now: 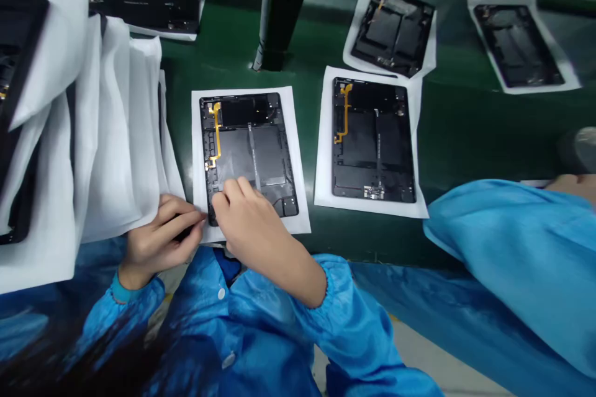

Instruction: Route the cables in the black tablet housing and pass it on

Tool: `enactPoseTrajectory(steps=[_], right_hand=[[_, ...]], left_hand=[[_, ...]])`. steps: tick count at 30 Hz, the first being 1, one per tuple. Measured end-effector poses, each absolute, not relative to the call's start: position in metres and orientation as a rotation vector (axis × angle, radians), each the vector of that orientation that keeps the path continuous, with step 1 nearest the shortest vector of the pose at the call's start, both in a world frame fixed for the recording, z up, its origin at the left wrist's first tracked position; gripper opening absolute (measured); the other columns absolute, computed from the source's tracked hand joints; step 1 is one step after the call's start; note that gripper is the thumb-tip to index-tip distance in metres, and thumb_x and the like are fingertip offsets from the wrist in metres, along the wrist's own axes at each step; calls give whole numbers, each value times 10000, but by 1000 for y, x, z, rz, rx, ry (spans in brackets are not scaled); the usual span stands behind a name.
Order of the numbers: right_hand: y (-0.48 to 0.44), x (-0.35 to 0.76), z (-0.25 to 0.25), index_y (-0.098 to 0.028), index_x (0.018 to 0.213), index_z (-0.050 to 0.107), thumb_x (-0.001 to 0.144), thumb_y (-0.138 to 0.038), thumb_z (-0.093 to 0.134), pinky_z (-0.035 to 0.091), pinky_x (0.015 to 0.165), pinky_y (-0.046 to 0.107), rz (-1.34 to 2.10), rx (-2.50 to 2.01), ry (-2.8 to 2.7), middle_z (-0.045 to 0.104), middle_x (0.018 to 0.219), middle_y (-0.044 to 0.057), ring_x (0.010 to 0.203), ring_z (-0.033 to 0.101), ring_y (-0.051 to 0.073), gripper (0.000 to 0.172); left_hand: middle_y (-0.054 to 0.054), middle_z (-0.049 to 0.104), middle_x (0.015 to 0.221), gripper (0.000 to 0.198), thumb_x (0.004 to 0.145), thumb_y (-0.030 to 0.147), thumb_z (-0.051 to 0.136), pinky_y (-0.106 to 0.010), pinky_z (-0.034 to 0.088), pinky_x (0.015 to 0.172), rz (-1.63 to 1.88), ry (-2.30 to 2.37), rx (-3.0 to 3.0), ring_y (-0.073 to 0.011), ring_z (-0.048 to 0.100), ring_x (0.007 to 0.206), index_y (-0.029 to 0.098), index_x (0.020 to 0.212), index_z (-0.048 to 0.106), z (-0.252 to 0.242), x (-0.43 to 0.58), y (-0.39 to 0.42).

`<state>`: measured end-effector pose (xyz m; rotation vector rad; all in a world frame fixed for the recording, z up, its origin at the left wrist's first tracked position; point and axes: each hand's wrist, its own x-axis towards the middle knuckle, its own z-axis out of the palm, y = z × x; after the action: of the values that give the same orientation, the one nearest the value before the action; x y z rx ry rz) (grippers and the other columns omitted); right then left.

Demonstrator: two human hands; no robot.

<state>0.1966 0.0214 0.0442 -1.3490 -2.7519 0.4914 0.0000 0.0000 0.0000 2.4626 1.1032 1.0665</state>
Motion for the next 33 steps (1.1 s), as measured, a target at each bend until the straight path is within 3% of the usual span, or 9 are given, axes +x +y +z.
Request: enactPoseTrajectory(steps=[7,14,24,33], right_hand=[[13,202,32,-150,959,551,861,-4,415,432,716,367,491,-1244,-2610,575,952,118,874,467,260,222],[6,205,22,-172,940,559,867,4,396,431,741,387,566,-1182,-2444,599,926,114,882,472,265,251],[7,204,26,-152,977,593,983,-110,439,447,765,380,692,-1148,-2345,635,916,95,876,511,237,160],[9,205,32,-179,935,608,990,-158,479,452,784,368,785,-1189,-2275,635,921,75,896,530,224,142]], left_hand=[[-47,672,922,274,884,147,664,-384,552,765,1062,1102,2414,-197,601,834,203,1146,610,1,-1,0],[-52,699,945,293,873,82,676,-391,567,810,1060,1063,2372,-187,622,880,189,1142,628,0,-1,1],[-38,706,941,288,870,70,660,-366,562,804,1041,1054,2362,-181,608,887,204,1122,622,1,-1,2],[-35,710,963,357,851,48,679,-382,568,818,1012,1056,2390,-192,620,884,220,1153,596,0,-3,1]])
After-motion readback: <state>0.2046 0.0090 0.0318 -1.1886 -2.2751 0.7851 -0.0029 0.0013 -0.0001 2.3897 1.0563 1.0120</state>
